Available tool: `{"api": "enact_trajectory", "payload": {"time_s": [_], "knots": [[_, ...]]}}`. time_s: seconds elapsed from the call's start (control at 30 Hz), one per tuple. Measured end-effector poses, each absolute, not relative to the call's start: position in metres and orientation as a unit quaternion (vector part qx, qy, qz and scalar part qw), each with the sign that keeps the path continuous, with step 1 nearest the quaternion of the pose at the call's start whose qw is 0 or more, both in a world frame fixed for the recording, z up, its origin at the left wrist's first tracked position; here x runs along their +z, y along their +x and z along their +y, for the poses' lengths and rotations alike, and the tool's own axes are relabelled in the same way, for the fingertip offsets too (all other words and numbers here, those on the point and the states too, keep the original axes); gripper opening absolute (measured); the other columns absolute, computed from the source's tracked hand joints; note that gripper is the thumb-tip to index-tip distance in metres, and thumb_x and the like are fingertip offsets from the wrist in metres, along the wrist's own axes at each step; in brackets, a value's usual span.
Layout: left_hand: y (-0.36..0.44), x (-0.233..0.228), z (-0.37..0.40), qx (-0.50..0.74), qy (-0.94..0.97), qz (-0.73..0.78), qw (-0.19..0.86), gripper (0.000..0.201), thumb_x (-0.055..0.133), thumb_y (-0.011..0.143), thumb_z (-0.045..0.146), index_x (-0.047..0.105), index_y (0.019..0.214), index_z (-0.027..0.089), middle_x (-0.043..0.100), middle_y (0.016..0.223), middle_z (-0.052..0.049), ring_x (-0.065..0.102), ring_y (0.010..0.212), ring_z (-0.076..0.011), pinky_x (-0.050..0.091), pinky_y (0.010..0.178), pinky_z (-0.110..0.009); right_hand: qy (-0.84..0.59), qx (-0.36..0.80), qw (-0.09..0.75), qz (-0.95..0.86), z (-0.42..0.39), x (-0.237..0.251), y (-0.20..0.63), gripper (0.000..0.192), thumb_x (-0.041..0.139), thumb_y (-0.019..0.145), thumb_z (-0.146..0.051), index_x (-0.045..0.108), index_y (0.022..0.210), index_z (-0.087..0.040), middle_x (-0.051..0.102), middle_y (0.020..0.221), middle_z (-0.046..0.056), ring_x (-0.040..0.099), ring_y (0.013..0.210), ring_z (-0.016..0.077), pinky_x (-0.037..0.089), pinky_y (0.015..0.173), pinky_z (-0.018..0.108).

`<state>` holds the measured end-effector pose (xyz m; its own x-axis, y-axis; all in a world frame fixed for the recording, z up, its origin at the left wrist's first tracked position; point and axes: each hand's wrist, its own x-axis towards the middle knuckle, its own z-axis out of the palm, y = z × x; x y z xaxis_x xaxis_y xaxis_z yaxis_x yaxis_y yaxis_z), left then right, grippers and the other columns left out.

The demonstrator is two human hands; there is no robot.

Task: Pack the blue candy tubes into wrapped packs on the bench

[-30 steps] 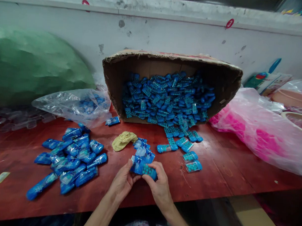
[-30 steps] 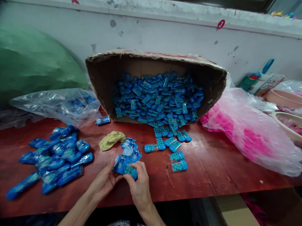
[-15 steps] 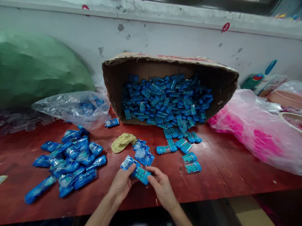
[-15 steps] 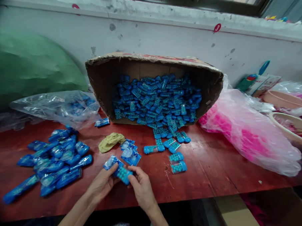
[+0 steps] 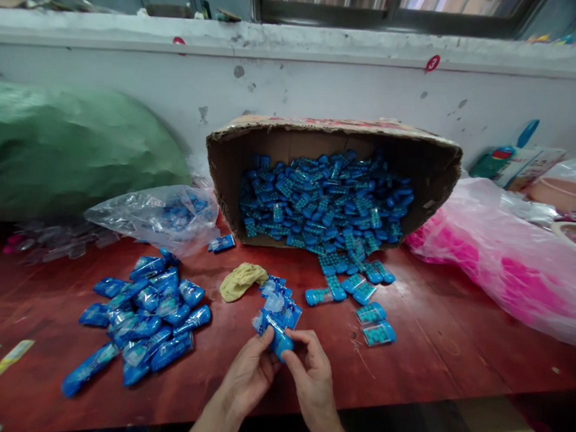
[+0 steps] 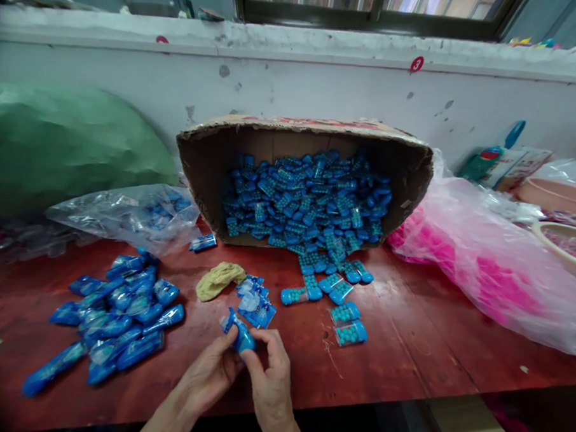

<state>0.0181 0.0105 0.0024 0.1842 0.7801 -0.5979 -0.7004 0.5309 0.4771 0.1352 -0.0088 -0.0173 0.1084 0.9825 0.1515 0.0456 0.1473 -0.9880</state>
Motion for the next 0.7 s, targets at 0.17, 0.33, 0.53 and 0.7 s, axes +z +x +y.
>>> {"api": "enact_trajectory", "payload": {"time_s": [0.17,0.33,0.53,0.7], "knots": [[0.002,-0.002,0.008,0.420,0.118,0.331,0.837,0.019,0.064,0.071,0.017,0.064,0.089,0.012,0.071,0.080,-0.008,0.065,0.083,-0.0208,0.049,0.077,-0.030,-0.407,0.599,0.463,-0.512,0.005,-0.008,0.150,0.057,0.070,0.061,-0.019,0.053,0.115,-0.027,0.055,0.111,0.003,0.054,0.098,0.0209,0.044,0.083,0.031],[-0.002,-0.001,0.008,0.380,0.147,0.288,0.867,0.024,0.069,0.065,0.017,0.066,0.087,0.010,0.071,0.079,-0.010,0.065,0.083,-0.0222,0.049,0.075,-0.028,-0.314,0.693,0.420,-0.495,0.008,-0.008,0.152,0.064,0.075,0.057,-0.021,0.054,0.116,-0.030,0.057,0.110,0.000,0.055,0.096,0.0195,0.044,0.081,0.030],[0.009,0.002,0.000,0.407,0.129,0.309,0.850,0.016,0.066,0.068,0.016,0.066,0.083,0.012,0.071,0.079,-0.007,0.066,0.078,-0.0168,0.049,0.076,-0.024,-0.367,0.619,0.449,-0.530,0.006,-0.005,0.151,0.043,0.069,0.062,-0.018,0.063,0.104,-0.027,0.060,0.103,0.000,0.054,0.097,0.0200,0.040,0.089,0.033],[0.021,0.003,-0.005,0.442,0.102,0.353,0.818,0.016,0.068,0.067,0.020,0.065,0.081,0.013,0.070,0.074,-0.005,0.066,0.073,-0.0164,0.050,0.074,-0.025,-0.384,0.616,0.460,-0.512,0.003,-0.007,0.149,0.039,0.064,0.066,-0.019,0.063,0.105,-0.027,0.063,0.102,0.000,0.056,0.093,0.0186,0.042,0.086,0.031]]}}
